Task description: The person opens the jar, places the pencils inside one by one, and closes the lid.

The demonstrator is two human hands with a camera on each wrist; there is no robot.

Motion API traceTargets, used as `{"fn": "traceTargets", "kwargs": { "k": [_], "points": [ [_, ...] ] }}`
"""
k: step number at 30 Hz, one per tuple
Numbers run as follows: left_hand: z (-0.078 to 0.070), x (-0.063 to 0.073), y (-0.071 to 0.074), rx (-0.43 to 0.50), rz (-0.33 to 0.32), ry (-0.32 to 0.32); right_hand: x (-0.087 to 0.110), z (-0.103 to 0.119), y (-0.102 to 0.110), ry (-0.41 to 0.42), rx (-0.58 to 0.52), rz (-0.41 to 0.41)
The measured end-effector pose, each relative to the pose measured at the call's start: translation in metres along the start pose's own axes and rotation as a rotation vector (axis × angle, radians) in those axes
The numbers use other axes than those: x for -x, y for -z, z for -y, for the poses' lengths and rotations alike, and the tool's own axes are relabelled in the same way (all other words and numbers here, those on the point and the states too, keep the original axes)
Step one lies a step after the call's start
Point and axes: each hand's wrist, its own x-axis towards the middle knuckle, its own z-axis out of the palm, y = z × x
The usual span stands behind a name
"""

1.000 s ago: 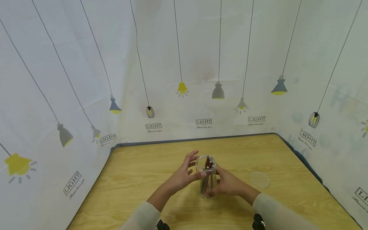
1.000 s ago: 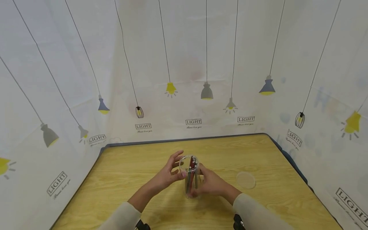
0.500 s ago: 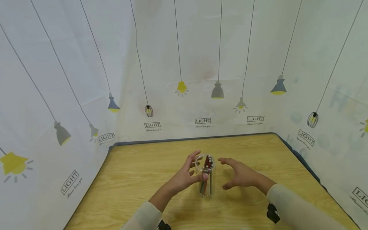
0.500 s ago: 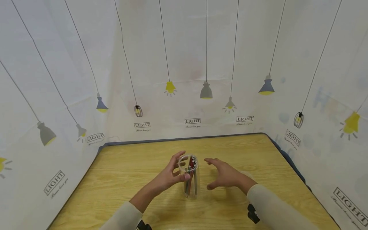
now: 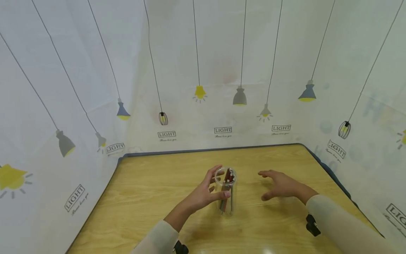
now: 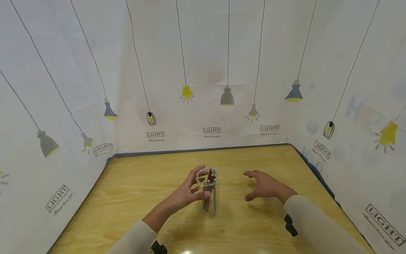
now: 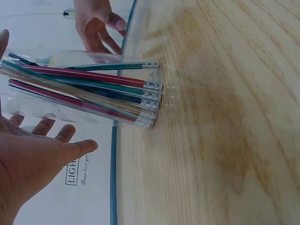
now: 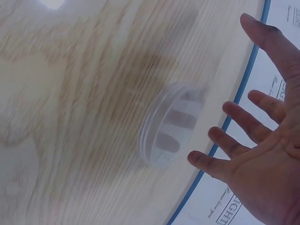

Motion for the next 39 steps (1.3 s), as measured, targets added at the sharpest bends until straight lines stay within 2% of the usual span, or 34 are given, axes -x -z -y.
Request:
{"fn": "traceTargets", "kwargs": {
  "k": [4,9,14,20,31,39],
  "points": [
    [0.002,-0.001,-0.002,0.001,0.008,-0.005,0.005,-0.008,0.004,-0.025,0.017,0.040],
    [0.002,-0.004,-0.004,0.004,0.013,-0.008,0.010,-0.012,0.007,-0.054,0.103,0.076],
    [-0.001,-0.005,-0.003,0.006,0.015,-0.007,0.009,-0.012,0.011,-0.113,0.171,0.091],
    [0.000,-0.004,-0.004,0.005,0.006,-0.001,0.009,-0.015,0.013,-0.146,0.193,0.092],
    [0.006,-0.003,-0.004,0.005,-0.009,0.016,0.007,-0.023,0.012,-0.080,0.220,0.065],
    [0.006,-0.002,-0.003,0.008,-0.040,0.044,0.002,-0.016,0.017,-0.067,0.220,0.069]
  ]
}}
